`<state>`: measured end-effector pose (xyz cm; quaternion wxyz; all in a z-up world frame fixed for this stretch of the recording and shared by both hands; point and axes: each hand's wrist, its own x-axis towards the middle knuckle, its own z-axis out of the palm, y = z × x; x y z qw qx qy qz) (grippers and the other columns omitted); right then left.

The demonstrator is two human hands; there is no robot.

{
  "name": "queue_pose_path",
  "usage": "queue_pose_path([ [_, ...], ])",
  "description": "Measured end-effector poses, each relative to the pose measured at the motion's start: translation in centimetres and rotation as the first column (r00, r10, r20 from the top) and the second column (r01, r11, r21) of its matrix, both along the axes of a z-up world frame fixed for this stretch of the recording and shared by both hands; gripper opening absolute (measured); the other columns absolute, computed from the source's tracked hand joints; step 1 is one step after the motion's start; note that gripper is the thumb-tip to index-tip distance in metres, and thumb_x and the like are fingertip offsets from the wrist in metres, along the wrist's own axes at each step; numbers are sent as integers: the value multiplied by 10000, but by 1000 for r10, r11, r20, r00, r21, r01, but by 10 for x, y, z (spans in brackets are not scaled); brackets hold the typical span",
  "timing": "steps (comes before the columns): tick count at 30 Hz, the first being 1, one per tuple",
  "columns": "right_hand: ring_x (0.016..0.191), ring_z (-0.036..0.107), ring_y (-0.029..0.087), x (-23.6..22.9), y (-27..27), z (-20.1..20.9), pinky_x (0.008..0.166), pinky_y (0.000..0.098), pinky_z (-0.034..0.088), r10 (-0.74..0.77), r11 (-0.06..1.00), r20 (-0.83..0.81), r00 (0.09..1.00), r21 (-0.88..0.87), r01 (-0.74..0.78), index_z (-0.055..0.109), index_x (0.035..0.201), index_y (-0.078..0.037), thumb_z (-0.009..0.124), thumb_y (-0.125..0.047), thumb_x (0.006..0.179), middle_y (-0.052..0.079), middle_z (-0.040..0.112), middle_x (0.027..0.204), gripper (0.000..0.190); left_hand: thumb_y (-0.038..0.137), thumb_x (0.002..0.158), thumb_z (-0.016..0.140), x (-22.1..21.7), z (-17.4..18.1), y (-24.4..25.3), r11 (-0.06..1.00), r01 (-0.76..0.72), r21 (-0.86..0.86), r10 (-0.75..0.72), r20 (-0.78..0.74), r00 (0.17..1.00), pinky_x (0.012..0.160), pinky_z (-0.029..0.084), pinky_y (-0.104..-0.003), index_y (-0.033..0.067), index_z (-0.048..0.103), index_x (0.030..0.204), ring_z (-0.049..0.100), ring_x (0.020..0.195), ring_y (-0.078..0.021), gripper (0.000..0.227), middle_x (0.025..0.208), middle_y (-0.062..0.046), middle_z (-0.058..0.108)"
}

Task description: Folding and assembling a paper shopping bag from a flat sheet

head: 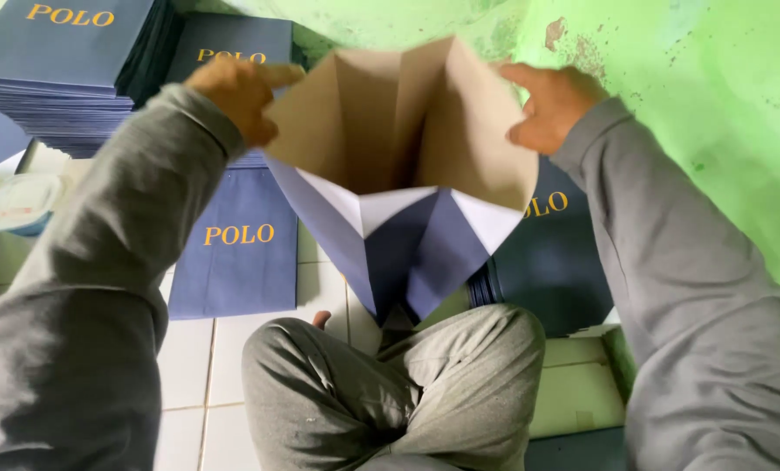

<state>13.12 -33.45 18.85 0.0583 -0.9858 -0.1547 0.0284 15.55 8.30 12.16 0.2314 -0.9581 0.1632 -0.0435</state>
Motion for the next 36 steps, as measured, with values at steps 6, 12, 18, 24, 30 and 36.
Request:
queue_pose_path([
  [6,1212,510,475,-29,38,1,952,664,445,100,981,64,993,-175,-87,280,1549,-291,790,-270,778,52,355,1609,925,98,722,715,-65,48,-39,913,-2,-407,-38,-90,995,728,611,-581,247,444,1561,647,1089,-414,895,1410,-116,535],
  [12,1417,401,373,-37,63,-1,1182,727,223,584,745,-6,812,-395,-538,607,1374,-220,652,51,713,170,453,1548,716,207,927,546,-114,82,-113,908,414,-68,-418,-240,876,1226,241,-623,219,752,1010,546,1285,-267,223,1261,-5,685],
  [18,1093,704,254,-44,114,-31,1249,644,249,321,593,-446,835,-593,-545,798,947,-238,737,-271,786,-79,785,1010,174,308,668,714,-119,14,-158,991,45,-122,-111,-613,782,620,565,-522,360,783,853,739,877,-241,205,815,86,739],
  [24,1207,618,376,-92,141,5,1250,575,286,330,426,-624,708,-571,-702,728,1191,-54,608,-173,916,80,737,1168,322,391,711,629,-123,10,-157,988,-1,-153,-104,-681,725,742,518,-503,344,769,941,698,980,-235,273,921,70,732],
  [30,1015,726,225,-81,143,-9,775,375,595,137,416,-702,699,-600,-684,735,1193,-189,667,-329,854,-25,747,1157,373,490,763,526,-125,14,-154,983,-50,-178,-103,-748,656,887,462,-483,324,752,1045,650,1104,-229,398,1049,52,723],
  [36,980,686,242,-85,131,22,863,409,567,-15,677,-683,731,-545,-495,701,1215,-65,337,-629,946,83,723,1134,723,588,815,421,-132,30,-147,968,-124,-217,-102,-798,594,1033,406,-462,305,736,1150,601,1228,-224,540,1177,33,715],
])
